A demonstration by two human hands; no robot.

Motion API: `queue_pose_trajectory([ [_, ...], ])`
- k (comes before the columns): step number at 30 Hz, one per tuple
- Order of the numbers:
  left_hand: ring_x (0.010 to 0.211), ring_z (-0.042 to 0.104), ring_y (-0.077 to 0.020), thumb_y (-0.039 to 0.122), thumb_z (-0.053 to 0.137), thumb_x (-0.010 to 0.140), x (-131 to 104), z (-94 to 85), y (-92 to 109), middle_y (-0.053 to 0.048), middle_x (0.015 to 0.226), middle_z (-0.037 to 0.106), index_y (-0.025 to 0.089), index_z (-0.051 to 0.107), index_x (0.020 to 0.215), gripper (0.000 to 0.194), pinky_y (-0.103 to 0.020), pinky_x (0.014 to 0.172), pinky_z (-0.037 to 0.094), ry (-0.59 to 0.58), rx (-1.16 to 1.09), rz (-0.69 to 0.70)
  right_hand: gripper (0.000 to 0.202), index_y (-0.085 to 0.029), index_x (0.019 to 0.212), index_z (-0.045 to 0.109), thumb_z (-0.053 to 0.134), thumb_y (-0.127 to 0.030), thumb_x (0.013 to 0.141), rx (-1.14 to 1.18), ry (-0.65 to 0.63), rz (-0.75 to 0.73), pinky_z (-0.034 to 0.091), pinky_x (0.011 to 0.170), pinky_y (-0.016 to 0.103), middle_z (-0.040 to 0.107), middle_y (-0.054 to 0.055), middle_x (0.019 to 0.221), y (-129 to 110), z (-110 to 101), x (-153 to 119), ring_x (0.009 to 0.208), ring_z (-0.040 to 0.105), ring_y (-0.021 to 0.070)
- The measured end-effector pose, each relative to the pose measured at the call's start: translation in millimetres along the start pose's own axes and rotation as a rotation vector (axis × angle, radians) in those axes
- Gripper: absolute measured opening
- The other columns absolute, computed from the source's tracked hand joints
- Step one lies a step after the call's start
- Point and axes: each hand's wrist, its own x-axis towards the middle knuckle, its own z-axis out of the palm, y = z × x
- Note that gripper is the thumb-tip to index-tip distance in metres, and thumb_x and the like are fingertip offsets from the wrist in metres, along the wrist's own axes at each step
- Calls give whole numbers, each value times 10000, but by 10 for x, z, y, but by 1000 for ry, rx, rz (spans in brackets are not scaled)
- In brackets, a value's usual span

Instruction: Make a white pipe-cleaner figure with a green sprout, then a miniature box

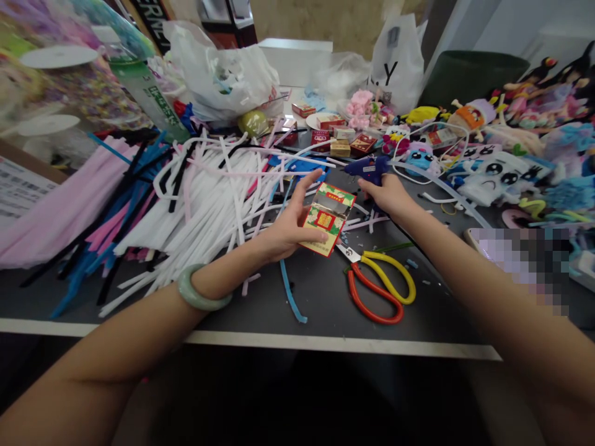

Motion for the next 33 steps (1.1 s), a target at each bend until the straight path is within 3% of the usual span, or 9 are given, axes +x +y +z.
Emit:
queue_pose_trajectory([
  [2, 771, 713, -196, 128, 855, 585, -4, 14, 13, 2, 999, 686, 422, 122, 1487, 1199, -302, 704, 579, -8, 22, -11, 290, -179, 798, 626, 531, -443, 872, 33, -23, 23, 482, 656, 299, 700, 70, 766, 28, 25, 12, 682, 620, 192],
  [7, 771, 696, -172, 101, 845, 585, 1, 16, 10, -9, 1033, 659, 345, 341, 1351, 948, -280, 697, 579, -29, 32, 14, 296, -172, 774, 630, 546, -441, 864, 55, -37, 46, 487, 699, 320, 702, 83, 800, 58, 22, 9, 700, 623, 199],
  [15, 795, 693, -174, 106, 834, 603, 3, 21, -22, 5, 1041, 645, 352, 373, 1255, 836, -291, 690, 591, -28, 41, 33, 287, -158, 913, 658, 644, -428, 816, -67, -22, 72, 486, 836, 375, 712, 133, 985, 12, -60, -15, 931, 650, 286],
  [21, 779, 689, -154, 105, 816, 616, -7, 40, -17, 28, 983, 643, 335, 384, 1209, 769, -266, 698, 575, -27, 37, 33, 387, -126, 1024, 634, 685, -439, 802, -171, -17, 79, 477, 862, 368, 688, 166, 1090, -7, -147, -100, 1009, 640, 298],
  [33, 718, 688, -154, 131, 807, 633, -2, 44, -23, 39, 897, 646, 316, 366, 1172, 721, -245, 630, 565, -23, 52, 9, 225, -162, 822, 644, 642, -387, 822, -264, -10, 102, 482, 746, 349, 710, 140, 909, 122, -171, -71, 855, 657, 277],
])
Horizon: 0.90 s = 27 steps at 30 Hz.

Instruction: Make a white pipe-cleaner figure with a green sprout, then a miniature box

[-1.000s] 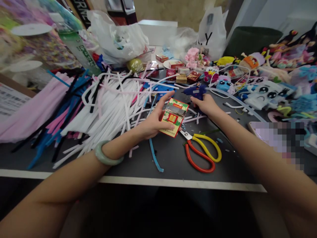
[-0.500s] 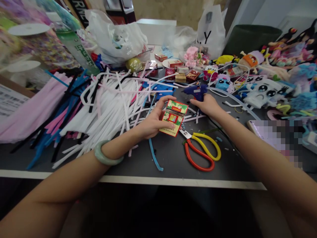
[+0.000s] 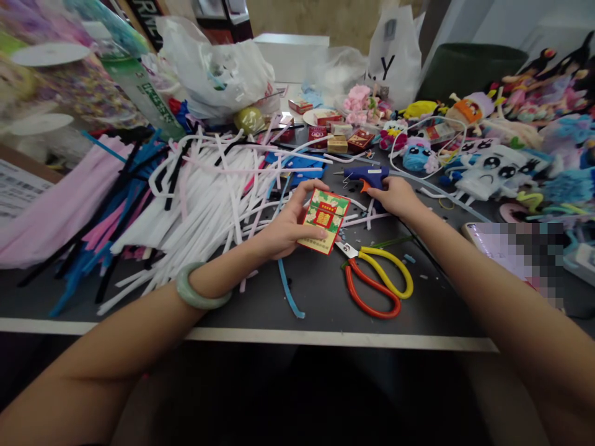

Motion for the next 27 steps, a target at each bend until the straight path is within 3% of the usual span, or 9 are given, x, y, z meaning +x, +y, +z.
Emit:
queue_pose_trajectory([
  [8, 710, 714, -186, 123, 811, 633, 3, -8, -23, 38, 897, 654, 319, 369, 1163, 718, -266, 605, 586, 2, -12, 0, 249, -160, 816, 662, 653, -409, 813, -29, 2, 6, 484, 696, 334, 713, 131, 865, -27, 5, -20, 815, 665, 270],
  [15, 690, 735, -222, 100, 774, 653, 7, -1, -19, 40, 884, 656, 315, 351, 1132, 675, -304, 579, 610, -34, -43, -14, 272, -130, 922, 675, 624, -388, 851, -64, 24, 11, 487, 758, 348, 715, 174, 988, -77, 30, -37, 930, 673, 302],
  [27, 681, 741, -243, 39, 704, 659, -10, -7, -7, 36, 930, 648, 332, 353, 1162, 680, -362, 535, 639, -73, -153, -75, 307, -102, 922, 701, 659, -396, 844, -156, -41, -35, 493, 769, 368, 718, 192, 965, -150, -20, -45, 925, 675, 318],
])
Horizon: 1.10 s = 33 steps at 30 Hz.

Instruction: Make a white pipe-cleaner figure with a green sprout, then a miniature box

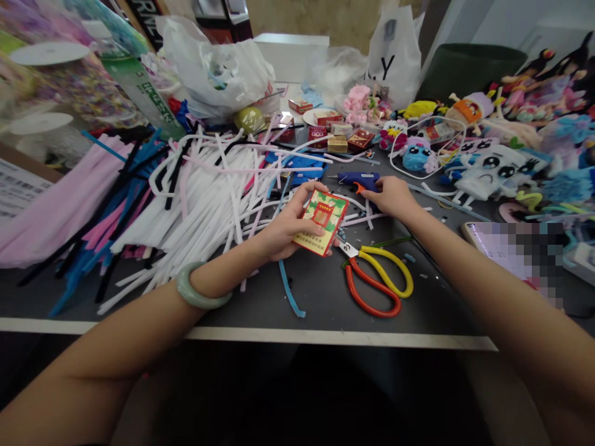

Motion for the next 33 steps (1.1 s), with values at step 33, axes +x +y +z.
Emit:
queue_pose_trajectory([
  [33, 654, 754, -249, 55, 621, 714, -128, 237, 51, -1, 837, 693, 260, 346, 1219, 610, -247, 497, 605, -224, -191, -332, 299, -154, 1208, 610, 608, -146, 909, 193, 385, -831, 548, 903, 304, 642, 122, 1129, -84, -22, -1509, 1052, 637, 191],
])
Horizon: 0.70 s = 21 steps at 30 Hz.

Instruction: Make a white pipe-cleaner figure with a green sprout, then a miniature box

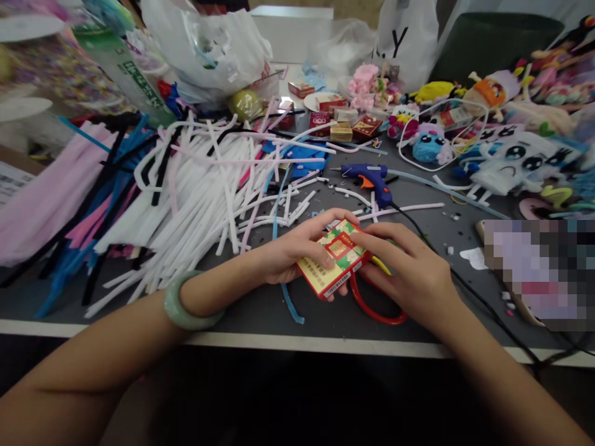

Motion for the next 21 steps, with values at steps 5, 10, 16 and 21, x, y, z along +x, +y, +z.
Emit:
queue_pose_trajectory([
  [5, 626, 748, -225, 70, 620, 746, 6, 13, -22, -1, 851, 688, 248, 382, 1211, 552, -218, 493, 595, 25, -25, -8, 280, -137, 1201, 613, 588, -136, 922, -12, 15, -7, 550, 900, 305, 651, 127, 1109, -12, 23, -30, 1034, 640, 183],
  [10, 598, 742, -225, 93, 617, 787, 20, 25, -51, -6, 849, 684, 244, 408, 1193, 481, -218, 464, 583, 61, -15, -15, 282, -141, 1214, 604, 573, -141, 934, -14, 11, -14, 555, 889, 311, 656, 121, 1101, -15, 35, -59, 1021, 643, 177],
  [16, 578, 735, -210, 114, 621, 806, 23, 51, -70, 9, 799, 674, 243, 419, 1182, 446, -204, 456, 575, 82, 11, -4, 289, -190, 1212, 604, 574, -136, 929, -21, 13, 5, 571, 860, 330, 658, 111, 1113, -25, 42, -92, 998, 657, 185],
  [21, 574, 734, -206, 120, 617, 816, 15, 66, -73, 13, 794, 670, 249, 419, 1170, 425, -201, 450, 571, 97, 27, -9, 312, -223, 1226, 606, 559, -128, 932, -15, -8, 20, 576, 849, 350, 659, 104, 1120, -34, 37, -104, 1000, 656, 195],
])
